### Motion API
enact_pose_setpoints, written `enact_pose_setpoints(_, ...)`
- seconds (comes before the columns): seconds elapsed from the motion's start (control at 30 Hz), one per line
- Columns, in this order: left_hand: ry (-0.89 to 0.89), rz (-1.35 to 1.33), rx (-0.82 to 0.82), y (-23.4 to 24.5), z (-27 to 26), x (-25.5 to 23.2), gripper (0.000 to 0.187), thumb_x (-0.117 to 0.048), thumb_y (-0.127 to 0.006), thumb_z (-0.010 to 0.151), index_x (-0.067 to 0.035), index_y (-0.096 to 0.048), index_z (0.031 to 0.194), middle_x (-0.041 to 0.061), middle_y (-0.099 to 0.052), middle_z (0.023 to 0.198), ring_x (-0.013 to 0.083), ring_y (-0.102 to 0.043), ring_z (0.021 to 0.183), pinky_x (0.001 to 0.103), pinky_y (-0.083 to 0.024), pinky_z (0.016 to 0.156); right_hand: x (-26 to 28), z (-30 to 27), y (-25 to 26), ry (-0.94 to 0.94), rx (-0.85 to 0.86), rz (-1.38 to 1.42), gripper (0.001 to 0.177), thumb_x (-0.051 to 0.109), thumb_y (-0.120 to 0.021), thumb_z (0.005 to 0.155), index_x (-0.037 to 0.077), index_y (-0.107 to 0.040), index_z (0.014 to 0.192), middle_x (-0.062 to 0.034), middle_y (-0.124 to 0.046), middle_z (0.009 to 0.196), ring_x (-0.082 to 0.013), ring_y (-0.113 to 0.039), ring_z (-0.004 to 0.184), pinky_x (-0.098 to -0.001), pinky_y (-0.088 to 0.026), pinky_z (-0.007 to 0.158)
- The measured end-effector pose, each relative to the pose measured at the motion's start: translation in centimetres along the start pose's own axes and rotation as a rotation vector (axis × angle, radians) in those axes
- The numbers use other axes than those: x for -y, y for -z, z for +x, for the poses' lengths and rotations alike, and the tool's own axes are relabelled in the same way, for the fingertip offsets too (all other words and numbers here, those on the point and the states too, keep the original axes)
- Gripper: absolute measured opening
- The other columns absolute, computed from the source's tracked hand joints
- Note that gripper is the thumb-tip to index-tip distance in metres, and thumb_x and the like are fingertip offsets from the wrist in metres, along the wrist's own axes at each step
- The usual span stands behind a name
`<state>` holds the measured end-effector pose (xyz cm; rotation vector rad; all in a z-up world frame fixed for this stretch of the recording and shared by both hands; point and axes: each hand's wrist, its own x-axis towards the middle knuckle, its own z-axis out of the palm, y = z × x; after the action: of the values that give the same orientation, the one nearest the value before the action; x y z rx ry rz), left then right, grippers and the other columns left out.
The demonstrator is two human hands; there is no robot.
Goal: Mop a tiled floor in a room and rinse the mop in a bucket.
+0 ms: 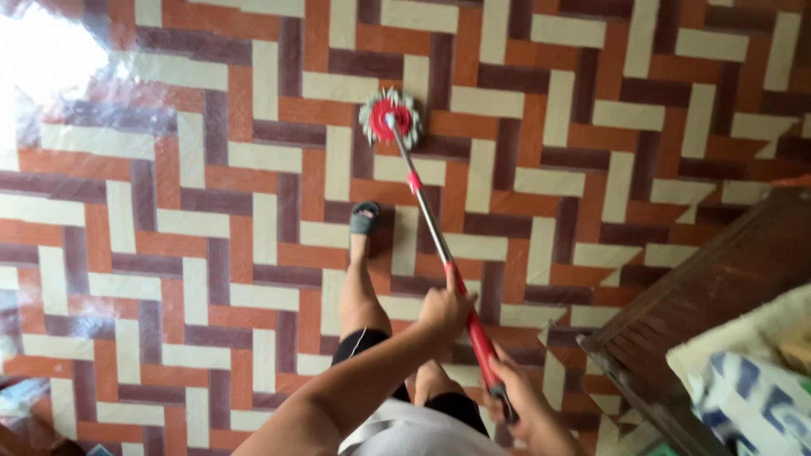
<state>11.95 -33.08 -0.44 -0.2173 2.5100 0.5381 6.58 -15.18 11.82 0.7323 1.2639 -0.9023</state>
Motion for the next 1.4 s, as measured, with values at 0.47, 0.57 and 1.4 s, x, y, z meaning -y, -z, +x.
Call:
enact_pose_setpoints(0.47, 0.183, 0.101, -0.225, 15.2, 22.4, 41.9, 0.024, -0.036, -0.049, 0.114, -0.021, -0.065, 0.122, 0.017, -0.065, 0.126, 0.027, -0.072, 0.08, 0.044, -0.058, 0.064, 31.0, 21.8, -31.0, 0.149, 0.05, 0.16, 0.04, 0.048, -0.061, 0.1, 0.008, -0.062, 0.104, -0.004, -0.06, 0.072, -0.0129, -0.055, 0.051, -0.0269, -0.043, 0.038)
enact_pose_setpoints(0.57, -0.009, 0.464, 0.041, 16.7, 10.2, 32.3, 0.036, -0.024, -0.066, 0.093, -0.007, -0.061, 0.124, 0.022, -0.063, 0.112, 0.0213, -0.066, 0.068, 0.034, -0.049, 0.047, 19.1, 16.6, -25.3, 0.237, 0.006, 0.042, 0.036, 0.049, -0.062, 0.093, 0.013, -0.063, 0.091, -0.0038, -0.063, 0.067, -0.016, -0.058, 0.053, -0.0301, -0.043, 0.043)
enact_pose_setpoints(1.4, 0.216, -0.052, -0.337, 9.4, 6.8, 40.7, 0.026, -0.028, -0.065, 0.097, -0.028, -0.064, 0.123, 0.038, -0.032, 0.156, 0.0318, -0.074, 0.075, 0.041, -0.059, 0.055, 19.4, 17.2, -33.5, 0.073, 0.113, 0.009, 0.051, 0.044, -0.058, 0.104, 0.024, -0.047, 0.149, -0.0023, -0.061, 0.07, -0.0134, -0.058, 0.048, -0.0278, -0.045, 0.04)
